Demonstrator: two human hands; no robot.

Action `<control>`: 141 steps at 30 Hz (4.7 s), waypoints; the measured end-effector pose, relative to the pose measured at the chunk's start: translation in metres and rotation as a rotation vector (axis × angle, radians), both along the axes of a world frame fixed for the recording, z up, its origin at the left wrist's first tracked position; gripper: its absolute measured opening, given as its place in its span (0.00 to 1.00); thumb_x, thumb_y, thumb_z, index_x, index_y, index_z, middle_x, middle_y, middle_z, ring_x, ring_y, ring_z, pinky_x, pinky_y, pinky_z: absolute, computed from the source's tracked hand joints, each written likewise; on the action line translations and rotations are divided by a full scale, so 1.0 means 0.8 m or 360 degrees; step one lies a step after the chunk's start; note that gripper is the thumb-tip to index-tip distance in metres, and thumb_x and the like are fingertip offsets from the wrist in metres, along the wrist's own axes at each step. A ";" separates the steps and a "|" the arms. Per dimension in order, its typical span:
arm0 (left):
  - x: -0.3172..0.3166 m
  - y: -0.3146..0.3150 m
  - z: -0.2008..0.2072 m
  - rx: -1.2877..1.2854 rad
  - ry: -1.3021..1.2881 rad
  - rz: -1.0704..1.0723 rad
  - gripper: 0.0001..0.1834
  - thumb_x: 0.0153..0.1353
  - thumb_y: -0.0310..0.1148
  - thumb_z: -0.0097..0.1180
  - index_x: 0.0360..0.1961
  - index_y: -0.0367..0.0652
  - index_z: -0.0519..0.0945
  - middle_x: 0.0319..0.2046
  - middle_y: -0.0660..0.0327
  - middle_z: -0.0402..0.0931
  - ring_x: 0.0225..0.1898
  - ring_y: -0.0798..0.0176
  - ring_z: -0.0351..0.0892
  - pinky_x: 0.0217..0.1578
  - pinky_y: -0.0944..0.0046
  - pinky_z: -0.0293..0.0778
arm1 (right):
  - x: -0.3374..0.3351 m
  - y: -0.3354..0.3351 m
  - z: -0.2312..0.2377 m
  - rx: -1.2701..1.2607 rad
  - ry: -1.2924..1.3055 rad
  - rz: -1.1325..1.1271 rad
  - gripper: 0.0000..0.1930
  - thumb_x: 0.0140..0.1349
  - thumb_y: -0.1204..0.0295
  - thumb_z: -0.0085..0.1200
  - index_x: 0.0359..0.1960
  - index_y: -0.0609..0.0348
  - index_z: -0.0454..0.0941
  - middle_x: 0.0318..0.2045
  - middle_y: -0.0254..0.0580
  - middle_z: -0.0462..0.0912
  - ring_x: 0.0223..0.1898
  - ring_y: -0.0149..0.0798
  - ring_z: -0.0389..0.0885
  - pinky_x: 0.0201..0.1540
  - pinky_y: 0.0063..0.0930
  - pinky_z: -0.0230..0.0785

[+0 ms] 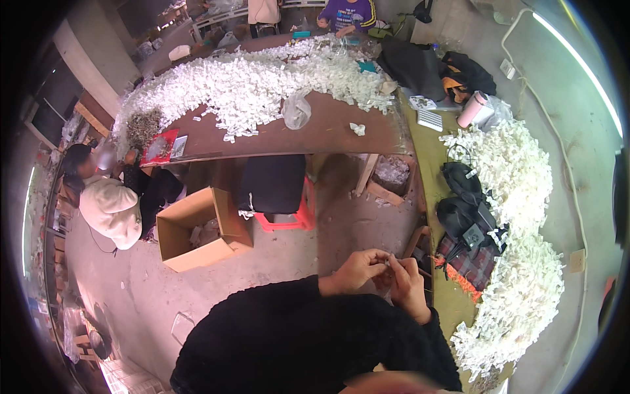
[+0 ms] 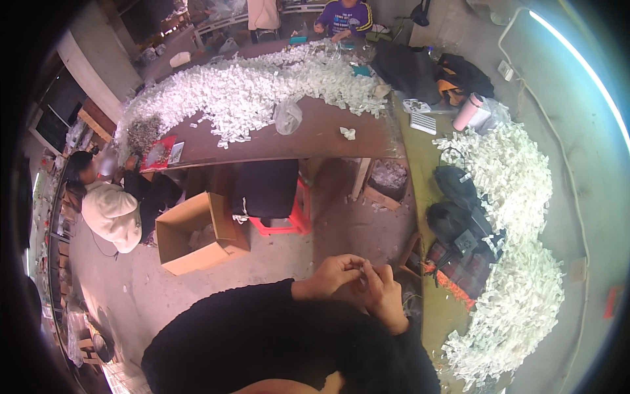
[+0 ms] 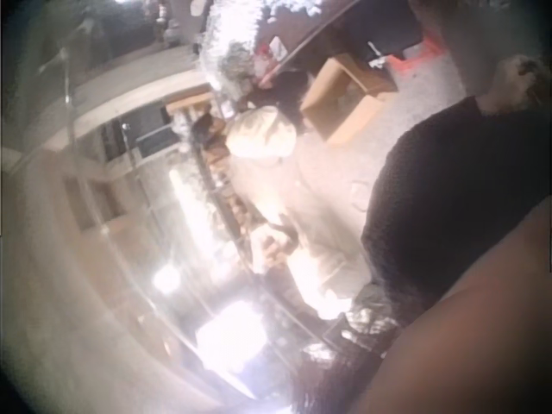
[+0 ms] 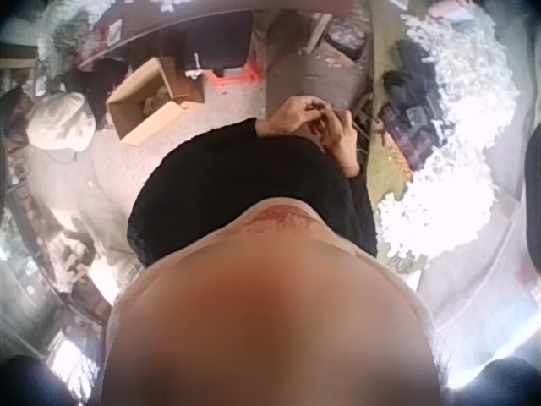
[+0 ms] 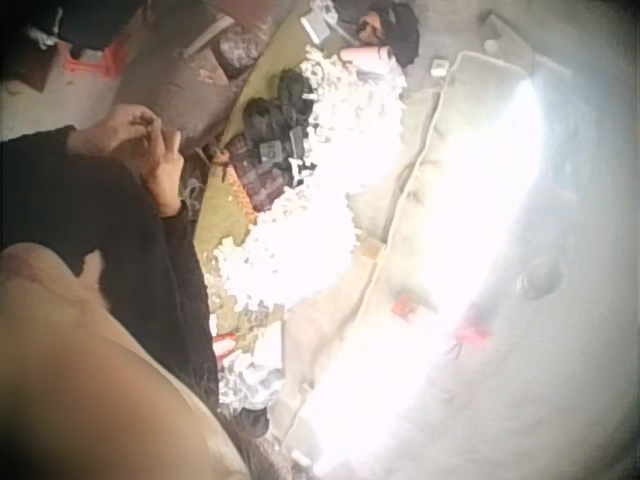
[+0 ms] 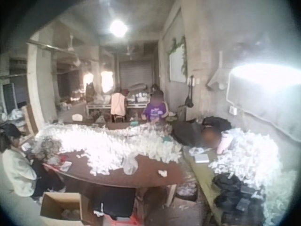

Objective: The person assembles small electronic components by inserting them into white plastic trays. They handle the components and trays by hand, occasionally moving items on the table and placing assembled units into a plastic bag.

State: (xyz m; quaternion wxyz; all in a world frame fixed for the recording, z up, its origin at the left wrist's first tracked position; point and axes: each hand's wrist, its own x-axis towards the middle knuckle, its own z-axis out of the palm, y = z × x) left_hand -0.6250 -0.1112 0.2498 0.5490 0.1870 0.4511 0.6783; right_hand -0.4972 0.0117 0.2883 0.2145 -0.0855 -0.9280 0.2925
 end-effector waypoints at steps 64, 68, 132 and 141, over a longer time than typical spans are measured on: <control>0.372 0.252 -0.127 -0.0840 -0.0403 -0.1593 0.14 0.65 0.28 0.54 0.51 0.36 0.75 0.37 0.55 0.82 0.17 0.70 0.67 0.16 0.68 0.65 | 0.665 0.004 -0.337 0.0199 -0.0484 -0.2609 0.10 0.61 0.71 0.53 0.44 0.57 0.76 0.36 0.48 0.77 0.40 0.53 0.76 0.45 0.44 0.68; 0.400 0.257 -0.118 -0.0867 -0.0327 -0.1585 0.14 0.67 0.30 0.53 0.51 0.37 0.74 0.37 0.54 0.81 0.17 0.70 0.67 0.17 0.69 0.65 | 0.664 0.005 -0.330 0.0118 -0.0529 -0.2630 0.10 0.61 0.70 0.54 0.43 0.57 0.76 0.36 0.49 0.77 0.40 0.54 0.76 0.44 0.45 0.68; 0.777 0.014 -0.297 -0.0122 -0.0610 -0.1451 0.16 0.70 0.35 0.49 0.54 0.36 0.71 0.39 0.50 0.80 0.15 0.71 0.66 0.13 0.70 0.64 | 1.012 -0.222 -0.317 0.0317 0.0362 -0.2166 0.09 0.56 0.82 0.60 0.39 0.60 0.79 0.32 0.44 0.79 0.34 0.47 0.79 0.38 0.35 0.74; 0.814 -0.030 -0.295 -0.0312 -0.0433 -0.1499 0.13 0.68 0.31 0.53 0.50 0.37 0.74 0.36 0.51 0.81 0.15 0.70 0.69 0.15 0.69 0.66 | 1.060 -0.200 -0.321 0.0425 -0.0053 -0.2148 0.05 0.62 0.72 0.57 0.38 0.58 0.79 0.34 0.45 0.78 0.35 0.51 0.80 0.38 0.39 0.74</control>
